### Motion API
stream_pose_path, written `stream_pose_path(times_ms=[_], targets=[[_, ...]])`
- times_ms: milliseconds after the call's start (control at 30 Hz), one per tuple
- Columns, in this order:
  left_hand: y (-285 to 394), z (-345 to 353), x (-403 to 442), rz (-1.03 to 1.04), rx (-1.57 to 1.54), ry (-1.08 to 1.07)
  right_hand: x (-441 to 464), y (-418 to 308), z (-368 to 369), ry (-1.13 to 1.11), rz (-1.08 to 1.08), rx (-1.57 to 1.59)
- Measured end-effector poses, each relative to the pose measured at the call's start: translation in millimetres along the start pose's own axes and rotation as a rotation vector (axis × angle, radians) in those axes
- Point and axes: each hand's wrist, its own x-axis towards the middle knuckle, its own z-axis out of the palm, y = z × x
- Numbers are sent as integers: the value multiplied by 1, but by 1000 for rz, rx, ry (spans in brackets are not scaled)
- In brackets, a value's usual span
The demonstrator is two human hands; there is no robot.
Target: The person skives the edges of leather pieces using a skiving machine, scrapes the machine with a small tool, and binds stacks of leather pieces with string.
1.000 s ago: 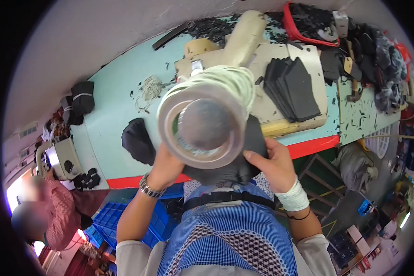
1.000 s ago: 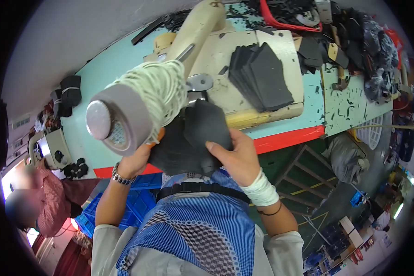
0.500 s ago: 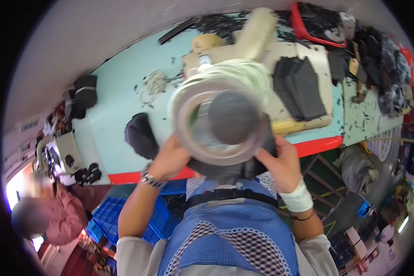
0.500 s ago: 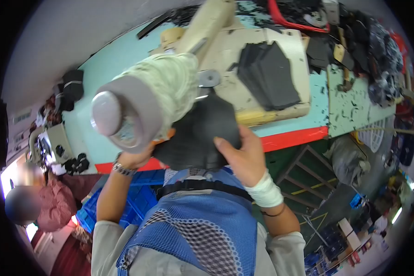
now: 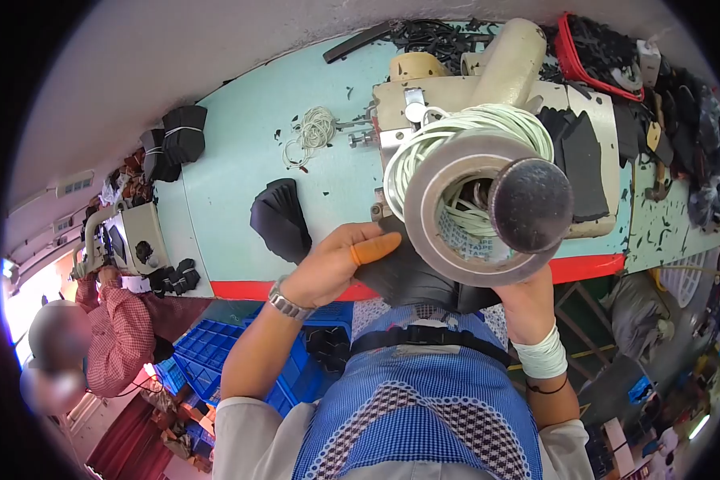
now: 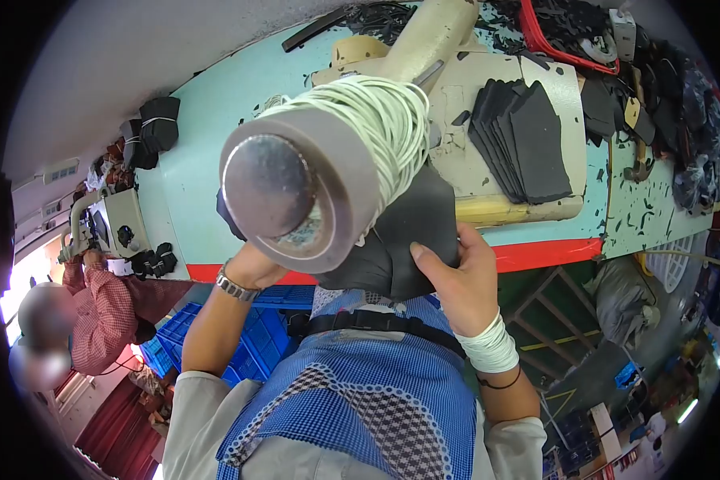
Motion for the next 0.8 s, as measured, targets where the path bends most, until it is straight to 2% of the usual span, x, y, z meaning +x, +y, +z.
stream_pose_path(times_ms=[67, 200, 300, 367, 467, 500, 600, 667, 733, 800], targets=[[3, -2, 2, -211, -214, -20, 0, 2, -3, 17, 20, 36], [-11, 2, 3, 223, 276, -28, 0, -4, -3, 48, 21, 31], [-8, 6, 6, 275, 155, 55, 1, -1, 3, 80, 9, 57], [-2, -1, 7, 89, 121, -52, 0, -2, 2, 86, -10, 48], [1, -2, -1, 140, 280, -75, -1, -8, -1, 62, 10, 10], [5, 2, -4, 115, 265, 19, -1, -7, 1, 61, -4, 36], [-1, 12, -1, 259, 2, 123, 3, 3, -1, 59, -33, -16], [13, 1, -3, -97, -32, -71, 2, 1, -3, 81, -14, 4], [6, -2, 3, -38, -87, -173, 1, -3, -7, 80, 5, -25], [0, 4, 0, 61, 233, 30, 2, -3, -6, 78, 11, 4]])
